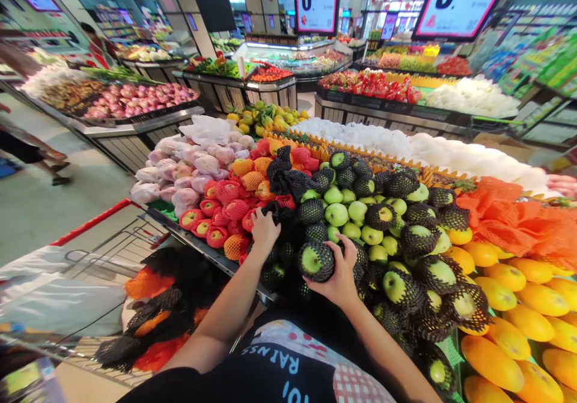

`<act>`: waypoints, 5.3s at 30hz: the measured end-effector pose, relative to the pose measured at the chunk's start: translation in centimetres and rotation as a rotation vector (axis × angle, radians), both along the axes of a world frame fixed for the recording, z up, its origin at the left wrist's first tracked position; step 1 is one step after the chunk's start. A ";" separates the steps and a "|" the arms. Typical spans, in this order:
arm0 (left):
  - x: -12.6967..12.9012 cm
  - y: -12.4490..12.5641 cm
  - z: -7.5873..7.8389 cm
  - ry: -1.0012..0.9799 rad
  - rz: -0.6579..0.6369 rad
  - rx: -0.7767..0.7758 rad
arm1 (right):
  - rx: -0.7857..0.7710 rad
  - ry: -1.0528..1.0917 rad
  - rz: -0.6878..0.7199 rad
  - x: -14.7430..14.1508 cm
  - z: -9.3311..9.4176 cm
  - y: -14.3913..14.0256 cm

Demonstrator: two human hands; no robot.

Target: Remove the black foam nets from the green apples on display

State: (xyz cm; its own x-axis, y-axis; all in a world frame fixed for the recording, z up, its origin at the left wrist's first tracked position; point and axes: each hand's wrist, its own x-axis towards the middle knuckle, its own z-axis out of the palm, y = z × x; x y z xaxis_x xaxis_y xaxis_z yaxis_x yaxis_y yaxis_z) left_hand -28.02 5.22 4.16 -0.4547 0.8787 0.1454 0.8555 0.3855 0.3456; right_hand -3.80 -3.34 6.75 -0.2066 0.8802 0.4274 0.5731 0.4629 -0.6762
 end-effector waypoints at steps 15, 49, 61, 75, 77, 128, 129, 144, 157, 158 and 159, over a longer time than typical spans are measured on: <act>-12.0 -2.2 -0.3 -0.518 0.189 0.350 | 0.024 -0.504 0.237 -8.4 -0.1 6.8; -6.6 1.2 1.2 -0.009 -0.551 0.386 | -0.317 -0.797 -0.335 8.5 0.9 8.2; -5.4 0.7 0.6 0.072 -0.587 0.348 | -0.133 -0.946 -0.268 4.0 0.3 16.5; -7.2 -4.2 1.8 0.006 -0.500 0.670 | 0.009 -0.866 -0.264 6.1 3.3 15.9; -6.3 -4.2 2.1 -0.021 -0.500 0.660 | 0.052 -0.771 -0.293 6.7 4.5 13.9; 9.0 -9.7 -1.0 -0.887 -1.112 -0.225 | -0.151 -0.455 0.283 6.1 -3.7 -1.1; 9.2 -9.7 -1.1 -0.851 -1.072 -0.154 | -0.128 -0.471 0.242 6.1 -3.6 -1.5; 10.3 -10.6 -2.6 -0.568 -0.938 -0.334 | -0.536 -0.048 -0.129 5.9 -4.5 -8.7; 9.5 -11.0 -3.4 -0.966 -0.811 -0.270 | -0.572 0.249 0.046 5.8 -3.5 -8.4; 9.4 -11.0 -3.4 -1.016 -0.804 -0.264 | -0.601 0.324 0.049 5.9 -3.4 -8.4; 9.4 -11.0 -3.4 -1.077 -0.792 -0.253 | -0.643 0.406 0.044 6.0 -3.4 -8.3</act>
